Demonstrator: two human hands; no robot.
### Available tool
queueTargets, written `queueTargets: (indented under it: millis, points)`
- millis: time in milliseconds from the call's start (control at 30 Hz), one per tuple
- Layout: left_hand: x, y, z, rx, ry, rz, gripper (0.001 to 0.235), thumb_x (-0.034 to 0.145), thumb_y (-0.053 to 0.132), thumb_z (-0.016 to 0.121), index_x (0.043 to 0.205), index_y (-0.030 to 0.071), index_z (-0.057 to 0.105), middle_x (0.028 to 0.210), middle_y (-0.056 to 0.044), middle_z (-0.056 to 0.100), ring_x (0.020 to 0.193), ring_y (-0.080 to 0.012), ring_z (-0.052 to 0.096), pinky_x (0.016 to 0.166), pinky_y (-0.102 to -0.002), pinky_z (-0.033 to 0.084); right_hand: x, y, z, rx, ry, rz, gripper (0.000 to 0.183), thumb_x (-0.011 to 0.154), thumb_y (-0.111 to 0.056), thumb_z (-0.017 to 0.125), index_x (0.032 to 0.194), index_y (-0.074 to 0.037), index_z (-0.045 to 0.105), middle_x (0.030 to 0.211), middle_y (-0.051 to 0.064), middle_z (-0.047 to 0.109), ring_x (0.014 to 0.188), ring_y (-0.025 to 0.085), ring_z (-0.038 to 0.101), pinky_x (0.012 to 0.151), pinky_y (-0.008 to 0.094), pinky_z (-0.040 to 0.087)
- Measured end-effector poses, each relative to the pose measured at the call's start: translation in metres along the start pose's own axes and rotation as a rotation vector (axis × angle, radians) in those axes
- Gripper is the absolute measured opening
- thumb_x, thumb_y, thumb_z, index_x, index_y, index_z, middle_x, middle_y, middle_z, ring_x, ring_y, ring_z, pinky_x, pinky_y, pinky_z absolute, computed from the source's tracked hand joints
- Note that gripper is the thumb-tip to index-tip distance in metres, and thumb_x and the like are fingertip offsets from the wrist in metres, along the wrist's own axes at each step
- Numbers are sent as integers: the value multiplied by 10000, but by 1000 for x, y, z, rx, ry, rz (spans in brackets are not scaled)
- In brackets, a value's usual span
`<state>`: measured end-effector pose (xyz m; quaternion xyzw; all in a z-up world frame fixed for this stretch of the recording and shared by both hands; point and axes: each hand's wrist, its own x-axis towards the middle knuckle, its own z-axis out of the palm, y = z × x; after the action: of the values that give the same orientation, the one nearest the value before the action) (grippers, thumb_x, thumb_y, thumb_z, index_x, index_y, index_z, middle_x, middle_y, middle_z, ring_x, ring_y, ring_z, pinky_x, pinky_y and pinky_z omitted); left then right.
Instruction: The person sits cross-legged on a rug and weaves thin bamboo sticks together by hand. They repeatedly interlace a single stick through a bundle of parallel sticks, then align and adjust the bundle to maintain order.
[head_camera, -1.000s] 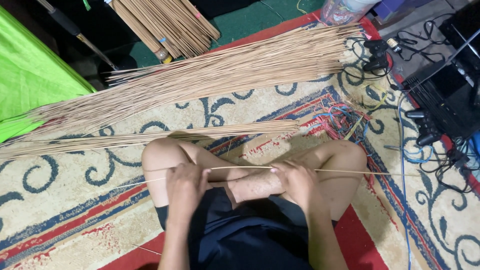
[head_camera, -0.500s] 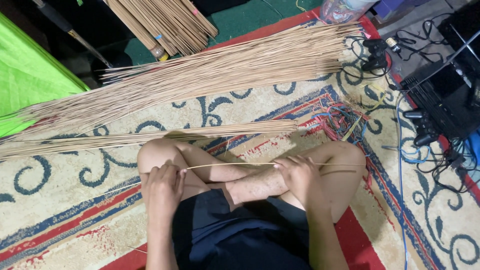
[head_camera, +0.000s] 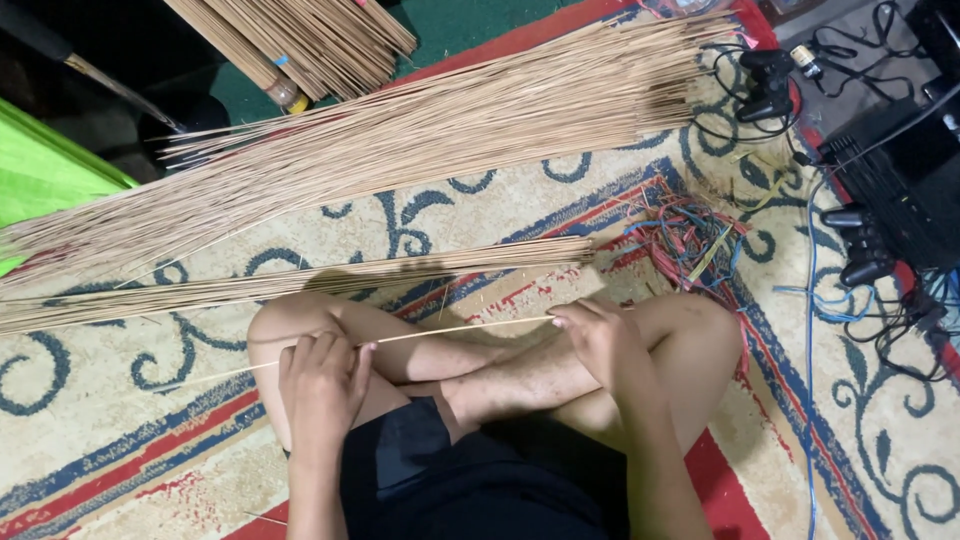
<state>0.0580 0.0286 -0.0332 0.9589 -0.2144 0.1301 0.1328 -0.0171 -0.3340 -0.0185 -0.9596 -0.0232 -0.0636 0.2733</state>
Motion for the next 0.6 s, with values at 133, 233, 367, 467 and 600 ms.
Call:
queueTargets:
  millis: [133,233,367,467,600]
  points:
    - [31,31,13,-51,41,120,287,997,342,649,847,97,657,794,-88,633,732,-305,544,715,-439,380,24,20,19,1,-8,-68,210,889,49,668,1002,-89,778,945,58,780,826,218,704,721,367,584]
    - [50,37,35,-146,90,162,347,951,358,689,683,150,611,658,-27,551,692,-249,585,667,-365,440,43,29,24,-97,-54,-69,47,894,-219,726,914,-256,747,806,-14,714,869,228,714,788,368,585]
    - [77,10,50,-68,100,212,291,957,360,679,749,167,616,692,-20,545,724,-255,592,657,-377,457,71,68,4,4,-241,65,201,981,-126,615,1074,-201,777,953,58,768,1001,296,708,924,425,558]
    - [90,-21,69,-10,80,217,210,949,325,702,822,163,663,727,-7,573,763,-251,617,677,-376,476,91,100,4,-31,-274,127,196,997,-143,604,1104,-187,761,1031,86,774,1087,350,694,967,485,540]
    - [101,-47,82,59,34,168,186,974,334,698,881,173,702,750,14,586,810,-220,621,743,-355,486,98,141,34,-70,-312,307,198,1006,-207,596,1118,-187,758,1084,131,772,1130,385,676,1000,509,530]
